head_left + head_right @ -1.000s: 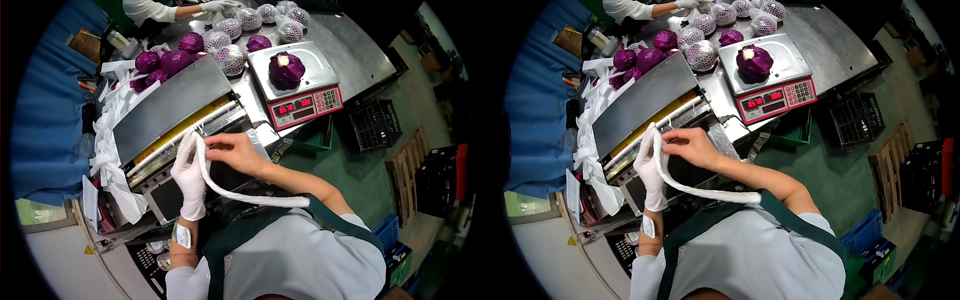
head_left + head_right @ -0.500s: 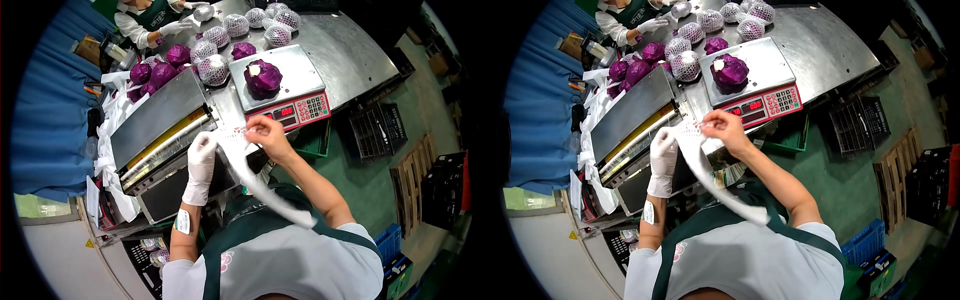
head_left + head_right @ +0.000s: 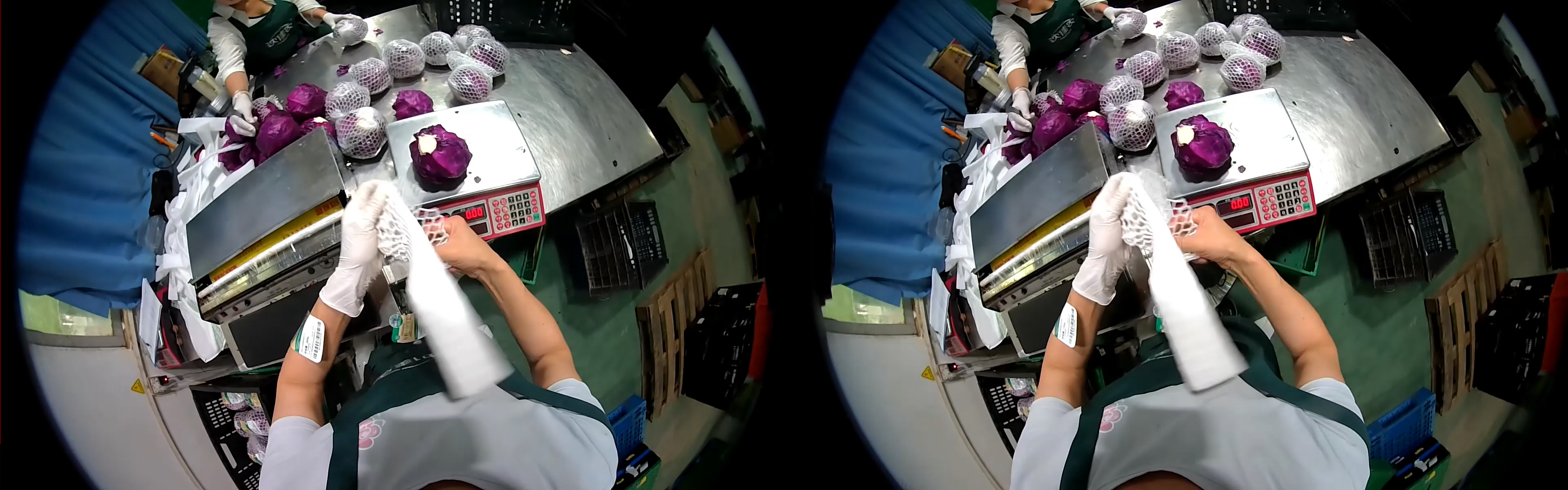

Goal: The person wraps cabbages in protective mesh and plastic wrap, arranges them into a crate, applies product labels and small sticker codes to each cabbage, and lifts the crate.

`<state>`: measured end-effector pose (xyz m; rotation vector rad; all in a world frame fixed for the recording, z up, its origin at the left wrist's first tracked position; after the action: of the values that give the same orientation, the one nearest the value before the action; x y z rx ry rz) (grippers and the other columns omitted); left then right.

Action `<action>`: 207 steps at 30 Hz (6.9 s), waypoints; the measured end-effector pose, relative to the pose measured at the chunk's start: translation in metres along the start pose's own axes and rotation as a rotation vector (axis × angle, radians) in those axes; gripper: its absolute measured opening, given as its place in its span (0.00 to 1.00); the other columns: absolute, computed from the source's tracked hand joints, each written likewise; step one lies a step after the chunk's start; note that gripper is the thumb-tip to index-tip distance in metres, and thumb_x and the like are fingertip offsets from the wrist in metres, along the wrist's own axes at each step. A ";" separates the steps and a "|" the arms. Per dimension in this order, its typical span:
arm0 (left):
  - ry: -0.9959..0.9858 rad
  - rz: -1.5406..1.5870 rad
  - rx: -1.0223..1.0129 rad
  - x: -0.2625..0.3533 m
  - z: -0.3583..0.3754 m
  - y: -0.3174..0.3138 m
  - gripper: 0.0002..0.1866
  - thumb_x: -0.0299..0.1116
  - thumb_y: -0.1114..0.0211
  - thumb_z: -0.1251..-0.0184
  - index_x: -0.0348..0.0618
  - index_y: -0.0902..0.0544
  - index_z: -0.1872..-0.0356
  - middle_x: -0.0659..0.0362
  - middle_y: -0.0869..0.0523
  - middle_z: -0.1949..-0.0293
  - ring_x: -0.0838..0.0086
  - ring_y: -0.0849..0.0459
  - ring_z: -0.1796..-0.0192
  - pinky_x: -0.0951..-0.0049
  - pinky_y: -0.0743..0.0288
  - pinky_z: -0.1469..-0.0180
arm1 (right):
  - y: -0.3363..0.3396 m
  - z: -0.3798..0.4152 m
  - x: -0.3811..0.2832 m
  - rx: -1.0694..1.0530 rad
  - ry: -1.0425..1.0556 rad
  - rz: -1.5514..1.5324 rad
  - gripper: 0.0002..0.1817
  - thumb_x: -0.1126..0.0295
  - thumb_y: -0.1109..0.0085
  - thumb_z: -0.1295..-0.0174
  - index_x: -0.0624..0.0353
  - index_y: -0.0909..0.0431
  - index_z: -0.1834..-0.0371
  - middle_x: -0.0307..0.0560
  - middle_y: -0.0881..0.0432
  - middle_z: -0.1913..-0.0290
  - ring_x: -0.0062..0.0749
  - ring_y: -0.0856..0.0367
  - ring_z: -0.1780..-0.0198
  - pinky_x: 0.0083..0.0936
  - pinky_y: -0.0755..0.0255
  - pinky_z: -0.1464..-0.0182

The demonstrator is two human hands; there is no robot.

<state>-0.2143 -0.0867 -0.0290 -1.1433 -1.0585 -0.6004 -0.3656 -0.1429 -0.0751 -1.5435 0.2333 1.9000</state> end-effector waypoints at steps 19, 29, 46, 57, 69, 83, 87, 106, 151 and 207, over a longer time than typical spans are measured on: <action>-0.059 -1.020 0.374 -0.054 -0.156 0.025 0.29 0.55 0.54 0.36 0.36 0.17 0.72 0.46 0.17 0.74 0.54 0.16 0.69 0.59 0.25 0.64 | 0.108 -0.073 -0.014 1.086 0.314 0.404 0.15 0.60 0.47 0.37 0.64 0.26 0.62 0.53 0.18 0.58 0.36 0.21 0.59 0.27 0.31 0.54; -0.482 -0.622 0.173 -0.038 -0.059 0.016 0.18 0.41 0.48 0.32 0.35 0.21 0.58 0.54 0.18 0.73 0.74 0.21 0.69 0.72 0.27 0.66 | 0.082 -0.030 0.031 0.774 0.587 0.372 0.23 0.64 0.62 0.31 0.67 0.36 0.38 0.55 0.34 0.37 0.39 0.30 0.42 0.35 0.35 0.40; 0.130 0.542 0.093 0.062 0.174 0.197 0.32 0.55 0.57 0.36 0.37 0.31 0.42 0.53 0.25 0.44 0.65 0.24 0.44 0.66 0.31 0.39 | -0.230 -0.059 0.007 -0.076 -0.629 -0.456 0.13 0.64 0.52 0.33 0.64 0.27 0.55 0.44 0.20 0.71 0.22 0.23 0.80 0.14 0.24 0.78; -0.131 0.594 0.673 0.138 0.042 0.310 0.16 0.38 0.51 0.39 0.39 0.21 0.60 0.55 0.16 0.59 0.65 0.18 0.57 0.63 0.24 0.50 | -0.271 -0.180 -0.046 -0.231 0.464 0.614 0.45 0.56 0.30 0.53 0.68 0.43 0.37 0.55 0.28 0.46 0.36 0.31 0.41 0.29 0.39 0.39; 0.366 -0.805 0.387 0.172 0.024 0.393 0.19 0.48 0.36 0.42 0.40 0.18 0.73 0.62 0.17 0.78 0.81 0.22 0.81 0.79 0.30 0.78 | -0.270 -0.252 -0.058 0.033 0.435 1.109 0.53 0.38 0.32 0.63 0.68 0.38 0.41 0.65 0.24 0.51 0.57 0.25 0.49 0.40 0.32 0.46; -0.596 -1.937 -0.564 0.157 0.082 0.388 0.15 0.39 0.42 0.40 0.48 0.24 0.54 0.56 0.25 0.79 0.62 0.23 0.80 0.64 0.26 0.76 | -0.186 -0.176 -0.036 -0.829 1.129 1.984 0.16 0.71 0.48 0.44 0.53 0.25 0.51 0.41 0.29 0.40 0.30 0.27 0.53 0.24 0.24 0.63; -0.797 -1.942 -0.590 0.154 0.085 0.396 0.07 0.32 0.42 0.44 0.47 0.21 0.63 0.59 0.19 0.71 0.65 0.20 0.74 0.68 0.24 0.71 | -0.165 -0.167 -0.029 -0.672 1.060 1.893 0.15 0.70 0.47 0.47 0.53 0.21 0.56 0.36 0.26 0.42 0.28 0.28 0.52 0.24 0.24 0.65; -0.468 -1.812 0.100 0.195 0.122 0.368 0.15 0.33 0.36 0.48 0.42 0.28 0.59 0.48 0.30 0.41 0.59 0.33 0.36 0.52 0.45 0.35 | -0.164 -0.121 -0.056 -0.190 0.215 0.737 0.08 0.74 0.61 0.31 0.65 0.32 0.66 0.51 0.20 0.56 0.26 0.19 0.61 0.21 0.22 0.62; -0.180 -1.163 0.159 0.134 0.008 0.358 0.44 0.72 0.38 0.62 0.36 0.18 0.58 0.47 0.15 0.63 0.58 0.17 0.58 0.65 0.27 0.50 | -0.186 -0.297 -0.028 -0.135 0.591 1.198 0.51 0.38 0.42 0.49 0.59 0.52 0.29 0.59 0.47 0.30 0.50 0.49 0.30 0.50 0.53 0.31; -0.331 -1.653 0.605 -0.027 0.188 0.279 0.10 0.37 0.43 0.49 0.41 0.20 0.77 0.57 0.20 0.84 0.66 0.18 0.80 0.65 0.29 0.84 | -0.120 -0.124 0.138 0.093 0.386 1.786 0.18 0.59 0.41 0.49 0.62 0.19 0.62 0.53 0.16 0.67 0.42 0.16 0.68 0.36 0.24 0.67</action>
<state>-0.0600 0.1812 -0.1656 0.4260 -2.2005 -1.2069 -0.2051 -0.0645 -0.2052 -1.6468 2.4603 2.4732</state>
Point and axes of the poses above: each hand's wrist, its own z-axis away from the middle knuckle, its own y-axis out of the back of the hand, x = y × z, the point moved 1 cm from there along -z, towards the middle knuckle
